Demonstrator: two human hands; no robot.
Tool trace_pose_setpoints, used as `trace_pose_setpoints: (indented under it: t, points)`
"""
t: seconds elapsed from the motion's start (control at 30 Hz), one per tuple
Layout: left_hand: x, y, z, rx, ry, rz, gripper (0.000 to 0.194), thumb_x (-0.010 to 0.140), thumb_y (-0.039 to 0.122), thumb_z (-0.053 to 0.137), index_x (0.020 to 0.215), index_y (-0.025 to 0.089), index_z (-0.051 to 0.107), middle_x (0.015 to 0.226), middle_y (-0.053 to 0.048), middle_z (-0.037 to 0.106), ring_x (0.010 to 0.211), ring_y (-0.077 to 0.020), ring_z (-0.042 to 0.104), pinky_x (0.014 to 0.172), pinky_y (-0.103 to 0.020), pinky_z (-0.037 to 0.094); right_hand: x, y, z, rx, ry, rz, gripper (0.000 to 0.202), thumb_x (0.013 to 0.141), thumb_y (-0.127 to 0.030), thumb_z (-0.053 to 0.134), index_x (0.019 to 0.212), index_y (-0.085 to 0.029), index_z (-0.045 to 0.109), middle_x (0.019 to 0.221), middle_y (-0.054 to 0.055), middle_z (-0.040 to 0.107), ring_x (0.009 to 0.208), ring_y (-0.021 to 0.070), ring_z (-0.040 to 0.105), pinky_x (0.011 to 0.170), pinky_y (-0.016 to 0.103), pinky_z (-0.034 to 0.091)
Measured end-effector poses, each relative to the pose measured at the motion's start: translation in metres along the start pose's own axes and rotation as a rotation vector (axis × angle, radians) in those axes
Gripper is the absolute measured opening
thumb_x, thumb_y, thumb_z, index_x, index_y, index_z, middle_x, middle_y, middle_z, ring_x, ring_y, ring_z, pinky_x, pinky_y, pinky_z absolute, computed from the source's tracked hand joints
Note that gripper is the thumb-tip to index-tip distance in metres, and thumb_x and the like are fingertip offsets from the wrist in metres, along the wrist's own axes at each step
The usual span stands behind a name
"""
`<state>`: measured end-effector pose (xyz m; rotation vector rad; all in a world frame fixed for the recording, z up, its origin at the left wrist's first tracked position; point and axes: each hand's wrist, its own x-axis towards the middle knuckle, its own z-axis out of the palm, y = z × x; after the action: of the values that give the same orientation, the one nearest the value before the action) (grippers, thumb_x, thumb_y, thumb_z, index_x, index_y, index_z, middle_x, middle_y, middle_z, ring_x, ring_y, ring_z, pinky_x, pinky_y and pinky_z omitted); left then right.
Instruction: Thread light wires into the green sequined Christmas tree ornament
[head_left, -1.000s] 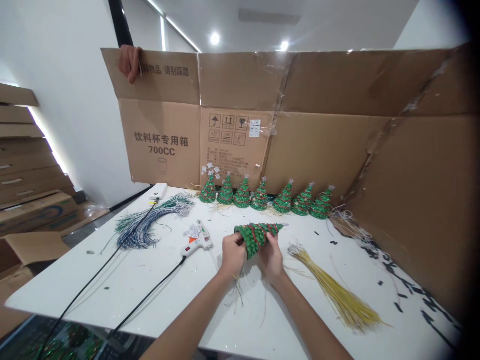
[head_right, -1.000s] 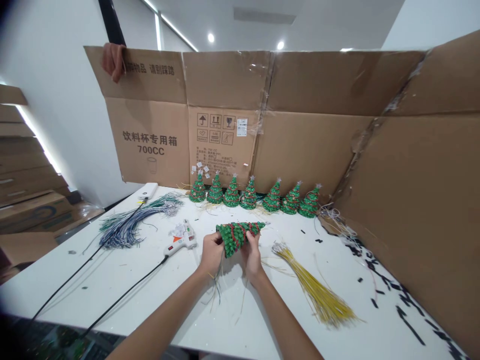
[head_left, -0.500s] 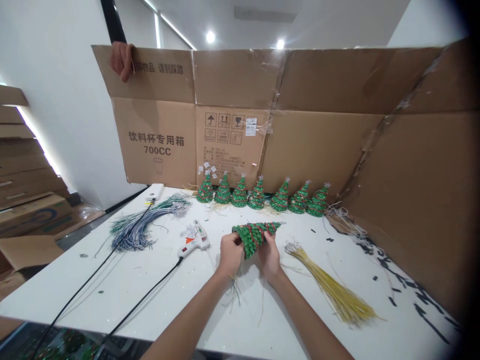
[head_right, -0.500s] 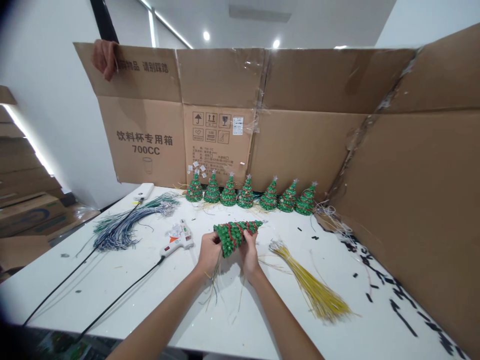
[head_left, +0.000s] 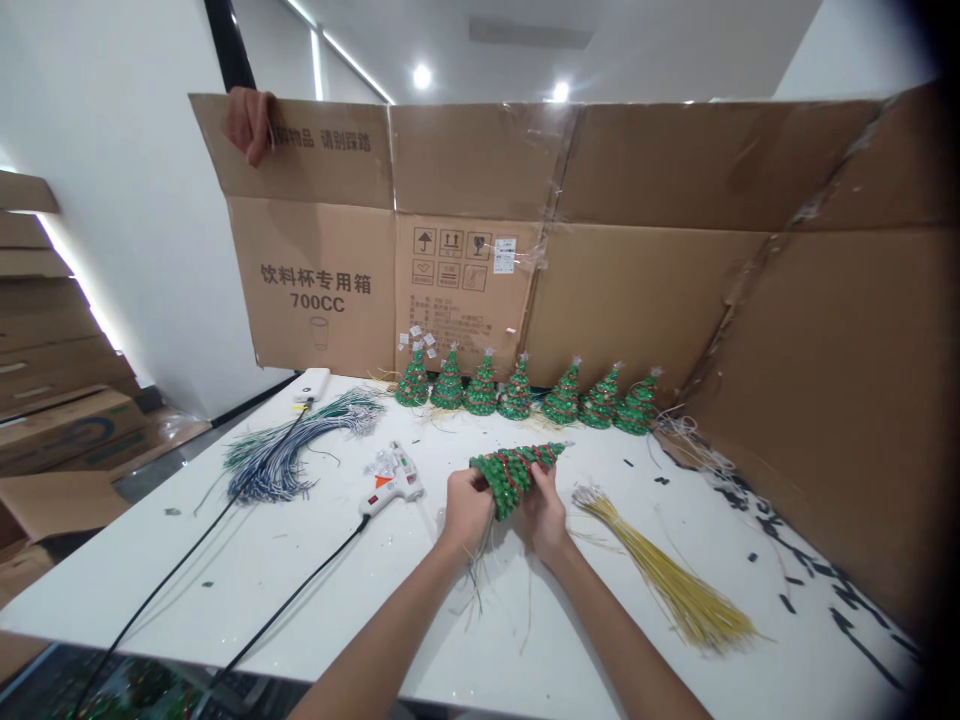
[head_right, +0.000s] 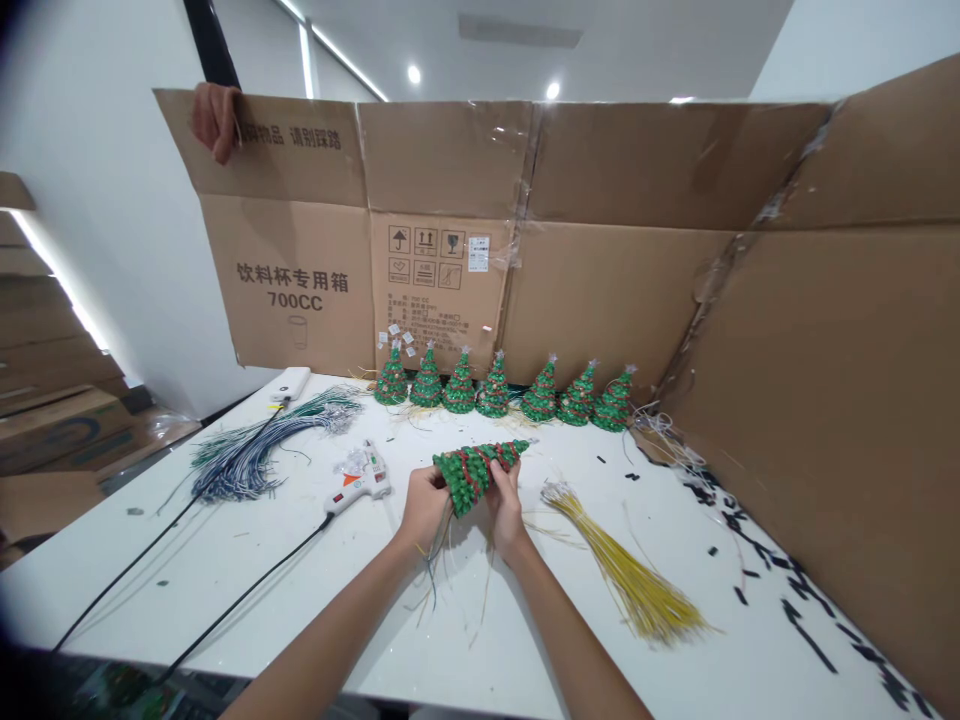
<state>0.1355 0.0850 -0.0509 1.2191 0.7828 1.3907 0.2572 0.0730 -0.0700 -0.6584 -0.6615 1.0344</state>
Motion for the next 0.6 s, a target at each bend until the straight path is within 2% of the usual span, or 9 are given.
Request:
trace_pose_setpoints:
  t: [0.2, 0.33, 0.47, 0.6]
  points:
    - [-0.0011, -0.0055, 0.0012, 0.021, -0.019, 0.004, 0.018, 0.071, 0.027, 0.075, 0.076, 0.011, 0.082, 0.061, -0.001, 0.069, 0.060, -0.0161, 0.059, 0.060, -0.026, 0.048, 0.0023, -0.0002, -0.0012, 0.017, 0.014, 0.019, 0.039, 0.081, -0.040, 0.082, 0.116, -0.035, 0.067, 0.107, -0.005, 0.075, 0.108, 0.0239, 0.068, 0.099, 0.040, 0.052]
    - [-0.0030, -0.0082, 0.0024, 0.047, -0.015, 0.027, 0.015, 0.072, 0.022, 0.070, 0.073, 0.011, 0.081, 0.061, -0.001, 0.068, 0.061, -0.0163, 0.059, 0.061, -0.026, 0.048, 0.0057, 0.0021, -0.0035, 0.041, 0.009, 0.026, 0.027, 0.087, -0.040, 0.078, 0.109, -0.028, 0.069, 0.106, -0.001, 0.074, 0.101, 0.0229, 0.069, 0.095, 0.041, 0.055]
    - [-0.0043, -0.0104, 0.0033, 0.070, -0.003, 0.047, 0.016, 0.071, 0.019, 0.067, 0.073, 0.011, 0.080, 0.061, -0.001, 0.068, 0.064, -0.0168, 0.059, 0.063, -0.026, 0.049, 0.0081, 0.0049, -0.0062, 0.058, 0.011, 0.031, 0.033, 0.098, -0.039, 0.068, 0.123, -0.019, 0.065, 0.122, 0.008, 0.068, 0.104, 0.0233, 0.068, 0.090, 0.044, 0.059]
    - [-0.0055, -0.0094, 0.0032, 0.087, 0.003, 0.058, 0.016, 0.072, 0.019, 0.067, 0.075, 0.012, 0.081, 0.065, -0.001, 0.069, 0.064, -0.0164, 0.059, 0.064, -0.026, 0.049, 0.0077, 0.0054, -0.0072, 0.065, 0.017, 0.043, 0.036, 0.099, -0.039, 0.067, 0.128, -0.019, 0.063, 0.128, 0.010, 0.065, 0.106, 0.0242, 0.068, 0.090, 0.045, 0.060]
